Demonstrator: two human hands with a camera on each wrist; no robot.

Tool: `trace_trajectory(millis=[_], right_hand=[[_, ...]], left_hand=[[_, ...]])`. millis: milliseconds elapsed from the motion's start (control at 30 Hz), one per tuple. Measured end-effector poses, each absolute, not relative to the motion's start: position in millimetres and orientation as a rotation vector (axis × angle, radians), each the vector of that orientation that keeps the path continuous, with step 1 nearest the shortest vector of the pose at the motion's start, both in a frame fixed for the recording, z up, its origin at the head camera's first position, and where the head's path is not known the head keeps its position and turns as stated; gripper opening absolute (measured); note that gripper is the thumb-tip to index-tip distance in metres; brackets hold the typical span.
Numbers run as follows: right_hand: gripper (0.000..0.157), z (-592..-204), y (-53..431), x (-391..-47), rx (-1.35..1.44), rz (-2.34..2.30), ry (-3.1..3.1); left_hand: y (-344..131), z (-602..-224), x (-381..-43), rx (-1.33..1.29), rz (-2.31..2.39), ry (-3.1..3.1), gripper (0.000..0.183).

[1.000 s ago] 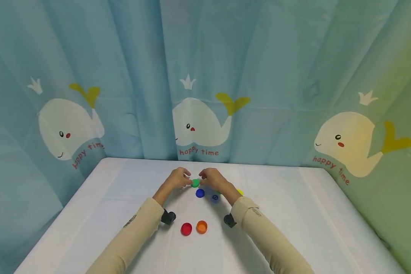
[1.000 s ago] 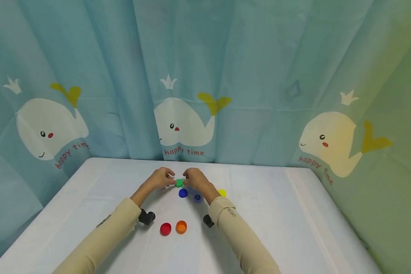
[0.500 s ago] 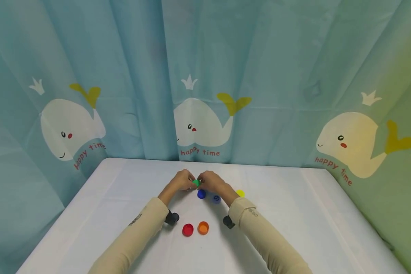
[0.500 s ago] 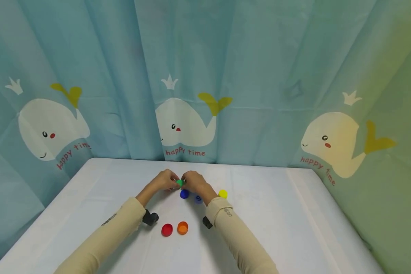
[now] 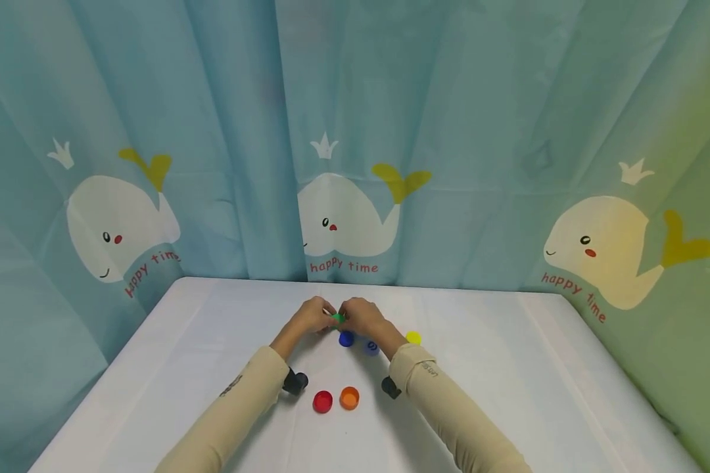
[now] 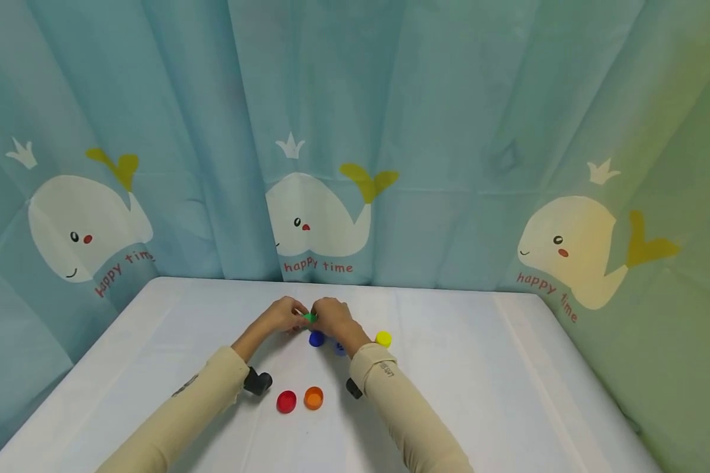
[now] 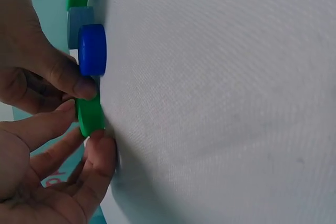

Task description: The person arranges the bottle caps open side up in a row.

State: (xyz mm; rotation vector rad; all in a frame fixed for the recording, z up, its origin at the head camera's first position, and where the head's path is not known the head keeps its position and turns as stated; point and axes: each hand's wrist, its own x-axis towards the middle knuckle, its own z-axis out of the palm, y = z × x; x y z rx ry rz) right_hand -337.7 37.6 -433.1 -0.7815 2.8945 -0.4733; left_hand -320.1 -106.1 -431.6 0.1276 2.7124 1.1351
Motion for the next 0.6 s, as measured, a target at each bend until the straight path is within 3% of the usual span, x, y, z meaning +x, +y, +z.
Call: trace_trajectory(millis=[600], right_hand=[[0.026, -415, 58, -324, -0.982, -0.676, 2.947]], left_hand=[[-99, -419, -300, 0.146, 1.571, 2.677, 0.020]])
